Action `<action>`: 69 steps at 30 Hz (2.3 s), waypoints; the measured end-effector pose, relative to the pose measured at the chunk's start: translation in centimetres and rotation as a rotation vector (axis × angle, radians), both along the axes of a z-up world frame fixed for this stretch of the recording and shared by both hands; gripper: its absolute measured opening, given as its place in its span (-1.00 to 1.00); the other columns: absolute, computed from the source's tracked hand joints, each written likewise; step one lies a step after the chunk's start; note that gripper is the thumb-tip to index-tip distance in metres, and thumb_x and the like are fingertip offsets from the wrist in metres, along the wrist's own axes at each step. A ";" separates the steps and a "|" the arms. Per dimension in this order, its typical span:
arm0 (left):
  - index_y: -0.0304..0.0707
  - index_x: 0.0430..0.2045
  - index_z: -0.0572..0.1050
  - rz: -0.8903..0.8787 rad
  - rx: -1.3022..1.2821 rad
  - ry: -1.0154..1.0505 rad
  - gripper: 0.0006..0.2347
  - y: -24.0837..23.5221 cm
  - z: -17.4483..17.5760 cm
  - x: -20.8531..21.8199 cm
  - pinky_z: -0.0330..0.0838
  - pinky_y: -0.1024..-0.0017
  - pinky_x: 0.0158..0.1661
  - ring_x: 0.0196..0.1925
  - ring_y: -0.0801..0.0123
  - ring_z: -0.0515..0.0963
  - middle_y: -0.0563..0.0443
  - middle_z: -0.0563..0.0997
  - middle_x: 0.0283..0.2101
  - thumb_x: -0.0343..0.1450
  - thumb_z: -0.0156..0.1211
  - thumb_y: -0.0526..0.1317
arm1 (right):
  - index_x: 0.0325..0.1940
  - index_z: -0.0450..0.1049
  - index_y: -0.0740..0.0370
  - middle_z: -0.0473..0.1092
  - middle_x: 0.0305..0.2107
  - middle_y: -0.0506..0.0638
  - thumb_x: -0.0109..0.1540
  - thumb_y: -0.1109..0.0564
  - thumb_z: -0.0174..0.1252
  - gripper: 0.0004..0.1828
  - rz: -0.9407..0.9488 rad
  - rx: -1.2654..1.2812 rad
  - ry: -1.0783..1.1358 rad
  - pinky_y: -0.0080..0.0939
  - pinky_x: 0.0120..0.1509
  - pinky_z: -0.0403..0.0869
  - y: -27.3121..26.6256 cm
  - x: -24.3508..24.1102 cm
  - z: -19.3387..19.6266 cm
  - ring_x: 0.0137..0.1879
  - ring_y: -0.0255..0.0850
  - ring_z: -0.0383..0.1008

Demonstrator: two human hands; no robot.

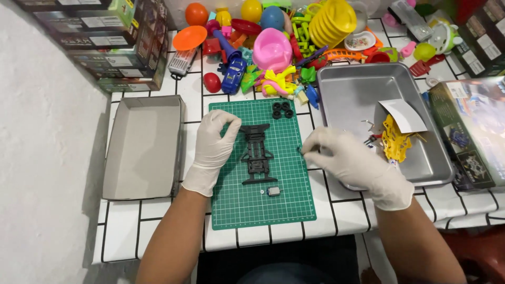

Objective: Assembling a small plastic toy car by adding various components like gears and body parts to a chassis

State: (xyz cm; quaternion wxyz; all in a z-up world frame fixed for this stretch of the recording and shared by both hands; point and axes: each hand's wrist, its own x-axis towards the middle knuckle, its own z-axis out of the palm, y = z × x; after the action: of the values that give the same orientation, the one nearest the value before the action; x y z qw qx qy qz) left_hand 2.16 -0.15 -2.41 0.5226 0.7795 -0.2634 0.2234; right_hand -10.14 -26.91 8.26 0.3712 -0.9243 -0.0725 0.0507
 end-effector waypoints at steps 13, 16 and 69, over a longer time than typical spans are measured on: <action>-0.14 -0.35 0.62 0.099 -0.059 -0.043 -0.96 1.0 1.8 -0.3 0.39 0.30 0.08 -0.18 0.29 0.60 0.09 0.59 -0.36 0.49 0.27 -0.28 | -0.28 0.52 0.08 0.50 -0.28 -0.06 0.27 0.07 0.20 -0.92 0.235 -0.257 -0.110 -0.11 0.14 0.51 8.8 4.4 -5.9 -0.01 -0.11 0.55; -0.17 -0.31 0.62 0.141 -0.063 -0.094 -0.95 1.4 2.1 -0.3 0.39 0.26 0.08 -0.14 0.22 0.60 0.04 0.59 -0.31 0.50 0.22 -0.28 | -0.36 0.50 0.02 0.44 -0.30 -0.12 0.24 0.01 0.22 -0.88 0.299 -0.396 -0.239 -0.12 0.12 0.49 10.9 5.3 -7.3 -0.03 -0.16 0.50; -0.14 -0.24 0.61 0.234 0.146 0.052 -0.93 1.3 -1.6 2.9 0.41 0.21 0.07 -0.01 0.14 0.58 0.01 0.61 -0.19 0.47 0.21 -0.25 | -0.24 0.67 -0.06 0.54 -0.43 -0.11 0.10 0.05 0.43 -0.84 -0.175 0.033 0.012 -0.25 -0.08 0.48 2.9 11.5 -3.2 -0.25 -0.27 0.54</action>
State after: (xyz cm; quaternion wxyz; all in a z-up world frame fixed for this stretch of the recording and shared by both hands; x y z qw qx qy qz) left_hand 5.01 1.11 -3.98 0.4414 0.8464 -0.1727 0.2429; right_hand 1.35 -24.00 5.04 0.3898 -0.9206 0.0102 0.0226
